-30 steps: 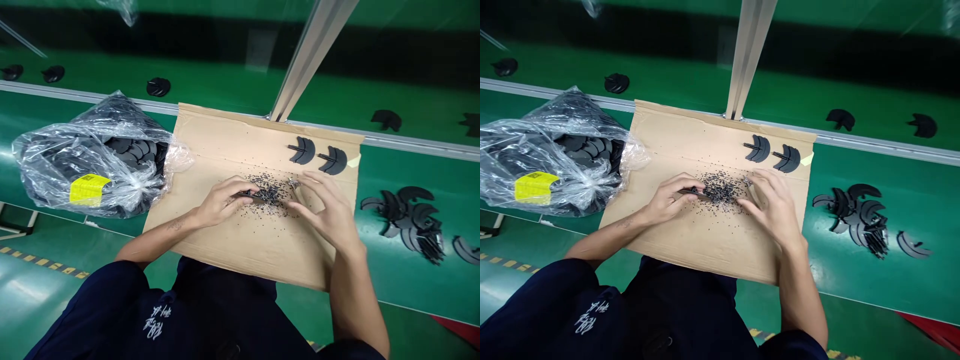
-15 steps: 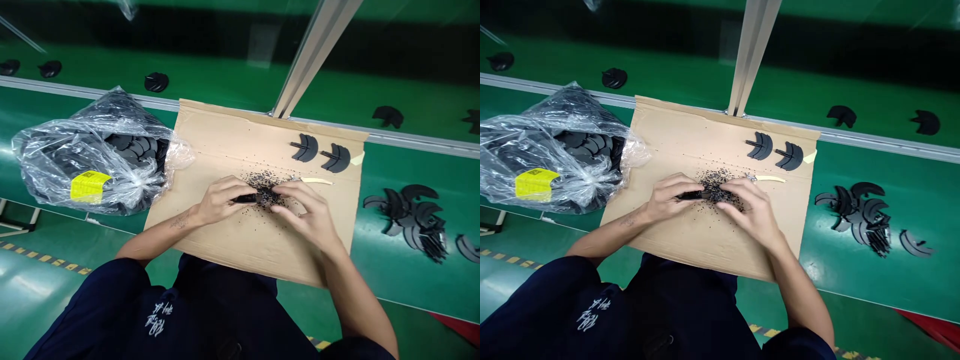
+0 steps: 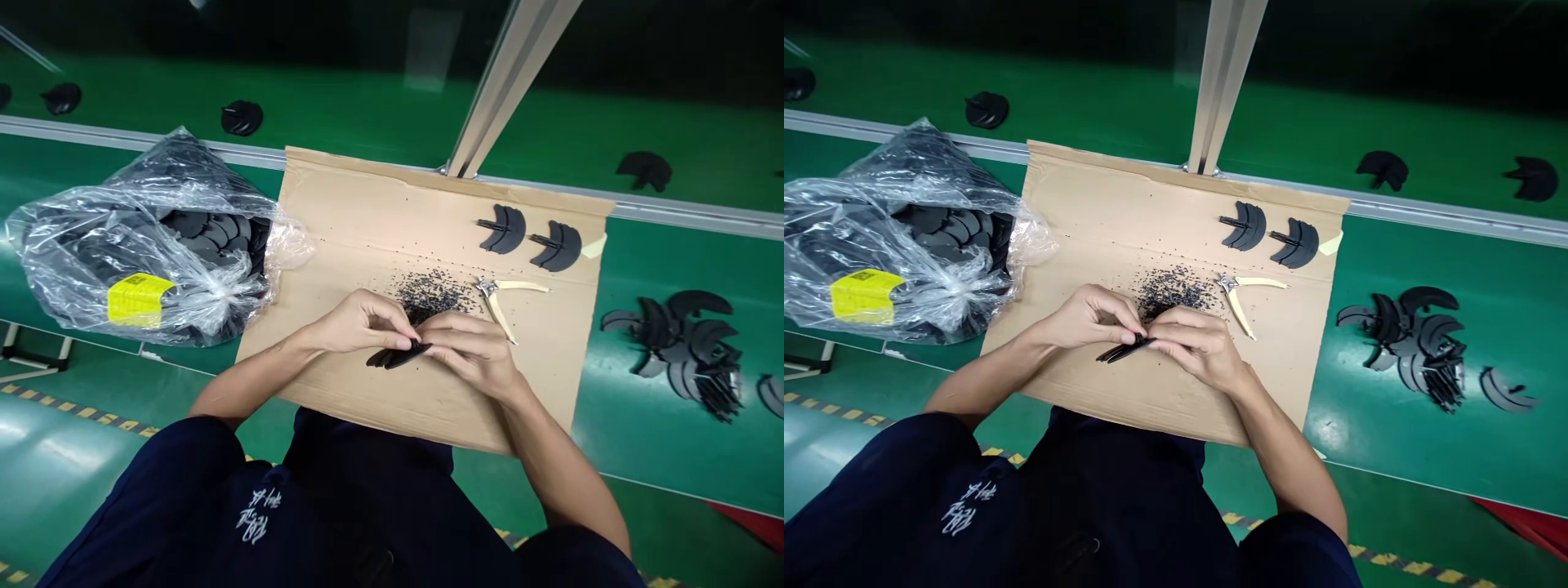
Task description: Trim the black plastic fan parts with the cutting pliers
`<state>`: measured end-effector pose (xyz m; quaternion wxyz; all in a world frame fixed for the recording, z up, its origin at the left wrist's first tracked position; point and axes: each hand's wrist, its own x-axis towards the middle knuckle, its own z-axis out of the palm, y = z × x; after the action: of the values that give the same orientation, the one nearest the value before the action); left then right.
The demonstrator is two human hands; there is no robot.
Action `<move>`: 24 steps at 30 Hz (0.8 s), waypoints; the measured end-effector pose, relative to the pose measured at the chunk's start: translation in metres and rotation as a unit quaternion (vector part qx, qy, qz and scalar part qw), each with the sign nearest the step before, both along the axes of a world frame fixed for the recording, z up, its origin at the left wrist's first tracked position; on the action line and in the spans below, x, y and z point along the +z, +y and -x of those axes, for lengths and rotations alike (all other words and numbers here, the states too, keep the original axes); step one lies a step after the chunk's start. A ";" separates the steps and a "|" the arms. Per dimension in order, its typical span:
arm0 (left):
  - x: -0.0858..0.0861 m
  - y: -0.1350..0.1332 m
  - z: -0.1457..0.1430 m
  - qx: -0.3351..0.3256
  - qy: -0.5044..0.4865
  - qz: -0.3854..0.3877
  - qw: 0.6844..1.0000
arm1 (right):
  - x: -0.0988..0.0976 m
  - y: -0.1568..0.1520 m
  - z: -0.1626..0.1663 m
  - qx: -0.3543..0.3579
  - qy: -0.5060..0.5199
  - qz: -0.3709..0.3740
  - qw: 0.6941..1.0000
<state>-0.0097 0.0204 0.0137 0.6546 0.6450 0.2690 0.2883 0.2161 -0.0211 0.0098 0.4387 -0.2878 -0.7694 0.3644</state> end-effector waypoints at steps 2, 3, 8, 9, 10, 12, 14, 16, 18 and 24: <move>0.000 -0.001 -0.001 -0.003 0.008 -0.008 1.000 | 0.002 -0.002 0.000 0.008 -0.025 -0.015 1.000; 0.000 -0.002 -0.001 0.000 0.012 -0.020 1.000 | 0.003 -0.003 -0.001 0.004 -0.045 -0.029 0.999; -0.004 0.000 -0.002 0.032 0.036 -0.061 0.997 | 0.001 -0.007 -0.001 -0.063 -0.127 -0.079 0.987; -0.005 0.001 -0.003 0.033 0.031 -0.057 0.997 | 0.000 -0.008 0.000 -0.080 -0.126 -0.081 0.985; -0.006 0.002 -0.003 0.029 0.019 -0.052 0.998 | 0.000 -0.008 0.001 -0.099 -0.122 -0.082 0.984; -0.008 0.002 -0.004 0.021 -0.002 -0.055 0.998 | 0.000 -0.006 0.003 -0.133 -0.111 -0.076 0.982; -0.011 0.000 -0.006 0.032 0.008 -0.079 0.996 | 0.002 -0.002 -0.001 -0.138 -0.117 -0.057 0.982; -0.013 -0.002 -0.009 0.059 0.032 -0.103 0.992 | 0.004 0.001 -0.013 -0.127 -0.150 -0.028 0.980; -0.015 -0.003 -0.010 0.082 0.035 -0.111 0.990 | 0.005 0.003 -0.035 -0.135 -0.216 -0.009 0.967; -0.020 0.004 -0.008 0.136 -0.004 -0.106 0.985 | -0.006 0.003 -0.098 -0.219 -0.427 0.010 0.877</move>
<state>-0.0021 0.0240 -0.0061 0.5386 0.6668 0.3198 0.4037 0.3146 -0.0176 0.0042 0.1338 -0.5810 -0.7954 0.1086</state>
